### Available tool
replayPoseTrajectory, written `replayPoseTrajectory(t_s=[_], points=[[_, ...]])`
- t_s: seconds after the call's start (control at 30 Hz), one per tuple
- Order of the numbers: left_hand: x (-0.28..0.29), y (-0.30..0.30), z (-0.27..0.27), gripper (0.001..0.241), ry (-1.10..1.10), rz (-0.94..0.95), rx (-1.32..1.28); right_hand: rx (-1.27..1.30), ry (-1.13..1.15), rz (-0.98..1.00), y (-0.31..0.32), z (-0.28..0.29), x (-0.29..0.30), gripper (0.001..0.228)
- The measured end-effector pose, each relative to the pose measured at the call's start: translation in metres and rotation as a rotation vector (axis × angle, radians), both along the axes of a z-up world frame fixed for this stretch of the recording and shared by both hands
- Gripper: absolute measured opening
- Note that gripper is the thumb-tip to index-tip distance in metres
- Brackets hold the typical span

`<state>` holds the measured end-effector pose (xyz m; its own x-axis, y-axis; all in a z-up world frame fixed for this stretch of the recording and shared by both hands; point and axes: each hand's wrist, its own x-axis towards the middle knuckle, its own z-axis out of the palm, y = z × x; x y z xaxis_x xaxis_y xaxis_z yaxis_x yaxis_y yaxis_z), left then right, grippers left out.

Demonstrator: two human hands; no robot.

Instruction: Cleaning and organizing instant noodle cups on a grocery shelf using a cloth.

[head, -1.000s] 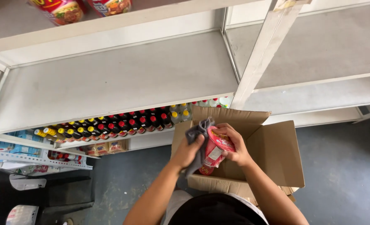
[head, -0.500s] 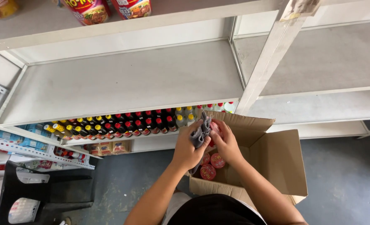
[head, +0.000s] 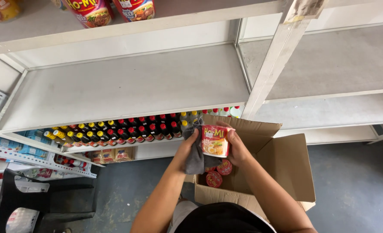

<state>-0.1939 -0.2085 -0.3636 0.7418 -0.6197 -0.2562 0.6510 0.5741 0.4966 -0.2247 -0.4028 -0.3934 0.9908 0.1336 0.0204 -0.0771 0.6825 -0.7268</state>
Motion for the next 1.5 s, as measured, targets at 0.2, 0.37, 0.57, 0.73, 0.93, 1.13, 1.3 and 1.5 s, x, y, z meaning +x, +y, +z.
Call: replayPoseTrajectory(t_s=[0.2, 0.37, 0.57, 0.73, 0.93, 1.13, 1.3, 1.5], points=[[-0.014, -0.020, 0.010, 0.044, -0.306, 0.322, 0.466, 0.059, -0.017, -0.202, 0.016, -0.015, 0.003, 0.045], [-0.049, -0.038, 0.041, 0.048, -0.988, 0.484, 1.180, -0.157, 0.037, -0.425, 0.022, -0.031, 0.008, 0.040], [-0.057, -0.044, 0.042, 0.067, -1.549, 0.588, 1.276, 0.046, -0.004, -0.293, 0.011, -0.039, -0.006, 0.062], [-0.060, -0.044, 0.045, 0.074, -1.696, 0.602, 1.238, 0.195, -0.038, -0.329, 0.011, 0.006, -0.023, 0.065], [-0.067, -0.045, 0.043, 0.070, -1.924, 0.576, 1.308, 0.149, 0.020, -0.357, -0.005, 0.007, -0.025, 0.080], [-0.074, -0.041, 0.045, 0.047, -1.963, 0.530, 1.067, 0.222, -0.011, -0.263, -0.017, -0.015, -0.014, 0.068], [-0.057, -0.035, 0.011, 0.047, -0.633, 0.440, 0.521, 0.284, -0.165, -0.197, -0.024, -0.036, 0.001, 0.062], [-0.053, -0.023, 0.118, 0.037, -1.478, 0.564, 0.745, -0.319, -0.198, -0.229, -0.015, -0.008, -0.013, 0.099]])
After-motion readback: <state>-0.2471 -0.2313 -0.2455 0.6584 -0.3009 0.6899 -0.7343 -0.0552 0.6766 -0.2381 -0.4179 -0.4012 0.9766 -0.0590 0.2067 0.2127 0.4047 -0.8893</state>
